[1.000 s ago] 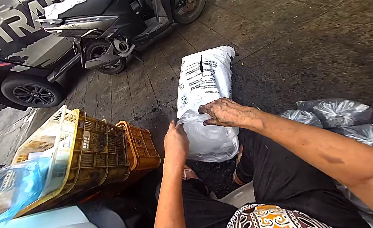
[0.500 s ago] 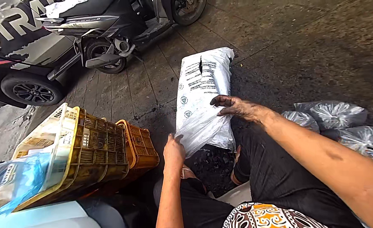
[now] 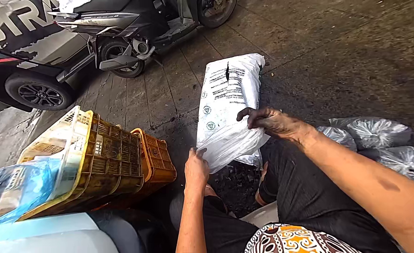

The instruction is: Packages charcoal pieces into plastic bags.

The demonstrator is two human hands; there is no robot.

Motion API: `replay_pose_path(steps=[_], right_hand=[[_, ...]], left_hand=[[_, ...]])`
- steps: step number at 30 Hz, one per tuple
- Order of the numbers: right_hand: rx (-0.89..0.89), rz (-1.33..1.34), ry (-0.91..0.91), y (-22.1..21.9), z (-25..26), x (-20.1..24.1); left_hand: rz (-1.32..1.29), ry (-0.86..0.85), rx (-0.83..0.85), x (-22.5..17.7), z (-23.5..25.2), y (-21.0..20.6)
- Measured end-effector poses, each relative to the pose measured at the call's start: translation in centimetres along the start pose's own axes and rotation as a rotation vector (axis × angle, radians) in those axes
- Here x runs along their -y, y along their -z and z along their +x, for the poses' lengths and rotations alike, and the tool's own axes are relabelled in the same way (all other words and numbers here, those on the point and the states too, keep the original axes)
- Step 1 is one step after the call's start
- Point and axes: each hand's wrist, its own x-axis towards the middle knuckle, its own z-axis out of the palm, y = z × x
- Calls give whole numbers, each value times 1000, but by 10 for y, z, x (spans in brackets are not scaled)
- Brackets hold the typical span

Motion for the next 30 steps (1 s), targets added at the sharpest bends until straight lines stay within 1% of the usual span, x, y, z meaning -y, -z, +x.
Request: replay_pose_path(steps=[2, 3, 4, 5, 6, 7, 8, 10, 11, 12, 13, 14, 15, 16, 17, 18, 19, 20, 21, 22, 23, 24, 25, 26, 28, 29, 30], right_hand=[[105, -584, -302, -7, 4, 12], [172, -801, -440, -15, 9, 9], [224, -938, -532, -23, 14, 5], [250, -1023, -571, -29, 20, 4], [240, -1070, -552, -32, 27, 7], [179, -1089, -460, -33, 31, 13], [80, -1095, -306, -33, 35, 22], [-204, -1080, 101, -35, 37, 51], [-376, -1060, 311, -39, 38, 64], [-511, -1009, 488, -43, 40, 73], [-573, -954, 588, -47, 40, 74], [-561, -948, 587, -50, 40, 64], [-460, -989, 477, -50, 39, 41], [-232, -1001, 251, -48, 35, 12], [-7, -960, 20, -43, 38, -19], [116, -894, -125, -39, 45, -47], [163, -779, -203, -35, 53, -65], [122, -626, -220, -32, 57, -77], [31, -470, -242, -33, 56, -88], [-65, -325, -323, -36, 51, -96], [-130, -256, -416, -39, 50, -108], [-134, -284, -511, -44, 48, -125], [-64, -358, -608, -52, 43, -146], [75, -437, -694, -62, 35, -170], [480, -542, -870, -86, 17, -209], [651, -566, -943, -99, 7, -225], [743, -581, -1017, -109, -4, -241]], left_hand=[[57, 30, 38, -4, 1, 3], [85, 25, 50, -8, 2, 4], [113, 19, 60, -12, 4, 6], [132, 12, 49, -17, 7, 11], [134, 6, 3, -20, 7, 21], [135, -12, -91, -22, 5, 34], [128, -61, -237, -22, 0, 50], [90, -268, -619, -22, -22, 78], [74, -382, -791, -24, -34, 90], [53, -487, -927, -27, -46, 98], [33, -559, -1006, -29, -52, 98], [20, -567, -1002, -27, -51, 90], [22, -505, -914, -18, -42, 71], [27, -380, -721, -3, -26, 48], [12, -234, -494, 14, -6, 28], [-15, -120, -341, 31, 14, 12], [-54, -40, -274, 44, 29, 1], [-110, 16, -262, 53, 37, -6], [-153, 59, -264, 61, 39, -13], [-172, 95, -261, 69, 42, -19], [-174, 129, -255, 77, 50, -22], [-171, 162, -247, 85, 59, -23], [-174, 188, -246, 93, 67, -23], [-180, 211, -252, 99, 75, -24], [-197, 240, -246, 105, 83, -23], [-202, 238, -248, 105, 86, -21], [-203, 223, -264, 105, 89, -19]])
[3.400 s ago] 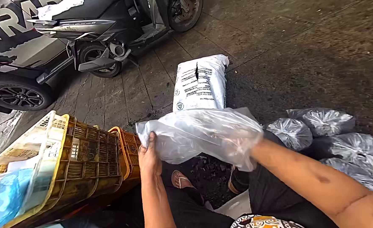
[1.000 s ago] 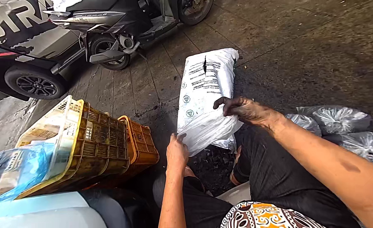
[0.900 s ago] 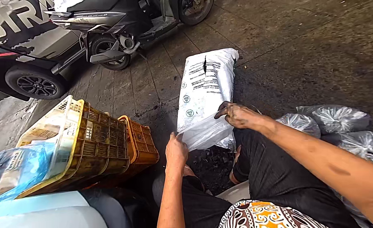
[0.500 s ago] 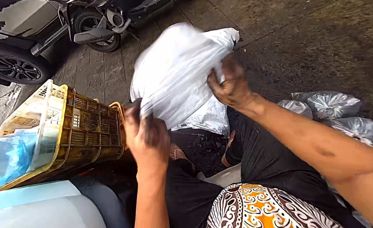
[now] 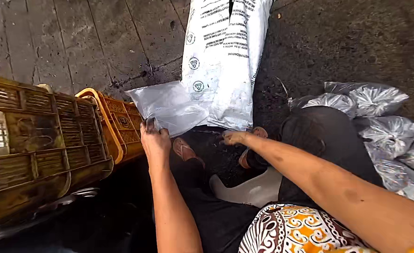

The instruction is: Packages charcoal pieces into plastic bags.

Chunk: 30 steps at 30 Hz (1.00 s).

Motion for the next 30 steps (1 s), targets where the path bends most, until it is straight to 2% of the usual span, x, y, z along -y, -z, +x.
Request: replay_pose_path(steps=[2, 4, 6, 9, 11, 12, 14, 16, 18, 22, 24, 27, 28, 30], right_hand=[[38, 17, -172, -20, 20, -9], [-63, 80, -322, -22, 29, -16], [-332, 171, -339, -17, 27, -23], [-907, 378, -159, -6, 34, -48], [-1215, 515, -134, 21, 33, -60], [-1301, 548, -152, 39, 31, -68], [-1257, 522, -278, 68, 28, -82], [-1056, 463, -430, 91, 31, -99], [-895, 360, -481, 99, 38, -116], [-815, 74, -373, 82, 46, -115], [-782, 79, -372, 72, 56, -111], [-806, 171, -452, 85, 70, -111], [-823, 158, -402, 91, 72, -112], [-881, 101, -136, 105, 78, -105]], left_hand=[[-8, -52, -40, -3, 7, 2], [-15, -90, -69, -1, 11, 2], [-33, -107, -85, 3, 11, 3], [-55, -114, -95, 3, 12, 4], [-56, -129, -100, 2, 12, 1], [-55, -130, -99, 1, 11, 1], [-43, -124, -86, 2, 9, 2], [-35, -117, -84, 7, 9, 3], [-25, -87, -80, 15, 9, 6], [-17, -71, -81, 16, 11, 7], [-16, -94, -83, 13, 11, 3], [-4, -106, -84, 13, 11, -1], [-10, -98, -76, 14, 10, 0], [-27, -93, -69, 14, 12, -1]])
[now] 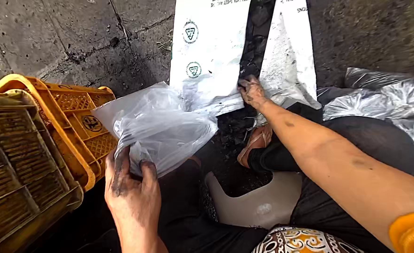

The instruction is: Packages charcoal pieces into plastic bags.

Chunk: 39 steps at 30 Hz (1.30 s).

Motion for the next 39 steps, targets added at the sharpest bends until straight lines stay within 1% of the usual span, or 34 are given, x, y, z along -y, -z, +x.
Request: replay_pose_path(steps=[3, 4, 5, 6, 7, 9, 10, 11, 12, 14, 15, 17, 19, 22, 24, 25, 26, 28, 30, 32, 35, 37, 39], right_hand=[[-8, 184, 439, -5, 25, 33], [-4, 174, 520, -8, 38, 41], [-8, 147, 516, -8, 49, 45], [-47, 135, 420, -5, 55, 43], [-127, 177, 248, 1, 59, 41], [-345, 290, -124, 19, 71, 34], [-401, 292, -224, 25, 73, 25], [-391, 230, -228, 27, 70, 13], [-340, 141, -159, 27, 67, 0], [-166, -37, -23, 21, 63, -16], [-86, -121, -27, 13, 60, -15], [23, -214, -127, -4, 52, -3], [16, -150, -144, -14, 44, 3], [-116, 1, -29, -17, 33, -13], [-146, -27, 4, -14, 29, -32], [-119, -60, 9, -14, 28, -38], [-74, -90, 4, -15, 26, -41], [23, -124, -68, -13, 23, -36], [110, -138, -139, -15, 12, -32], [187, -145, -202, -30, 1, -30], [385, -113, -354, -38, -20, 9], [389, -139, -375, -40, -33, 22], [367, -166, -373, -47, -42, 17]], left_hand=[[15, -19, -8, -4, 3, -2], [24, -26, -12, -5, 5, -3], [35, -27, -12, -6, 6, -4], [42, -21, -3, -7, 6, -3], [42, -14, 6, -7, 7, -2], [23, 3, 12, -7, 10, -1], [15, 2, 12, -6, 9, -1], [4, -7, 13, -4, 8, -2], [-10, -19, 11, -3, 9, -4], [-36, -24, 17, -2, 9, -7], [-41, -21, 24, -3, 10, -7], [-31, -14, 26, -4, 11, -6], [-18, -6, 18, -3, 13, -4], [-11, 0, -24, 6, 16, -2], [-37, 27, -84, 15, 16, 1], [-61, 58, -112, 20, 16, 5], [-85, 97, -144, 24, 15, 9], [-99, 154, -201, 30, 15, 14], [-104, 151, -166, 26, 13, 14], [-64, 130, -100, 17, 11, 11], [-20, 116, -71, 14, 10, 9], [-22, 111, -58, 14, 9, 9], [-29, 101, -40, 13, 7, 9]])
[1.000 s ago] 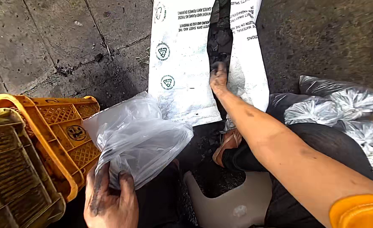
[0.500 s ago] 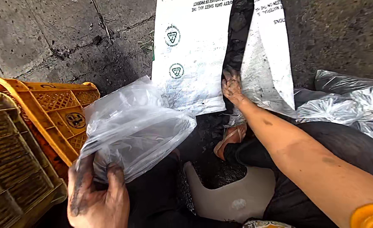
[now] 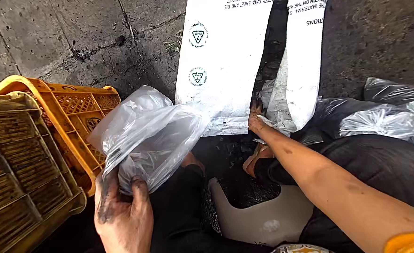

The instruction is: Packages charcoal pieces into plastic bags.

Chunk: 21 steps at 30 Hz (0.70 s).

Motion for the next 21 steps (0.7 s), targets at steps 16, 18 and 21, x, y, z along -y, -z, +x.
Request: replay_pose_path(steps=[16, 18, 21], right_hand=[[-74, 20, -50, -19, 34, -15], [-69, 47, -62, -34, 39, -20], [-128, 41, -12, -37, 44, -29]], left_hand=[[71, -10, 27, -5, 1, -6], [80, -14, 35, -7, 1, -7], [100, -16, 55, -11, 2, -9]])
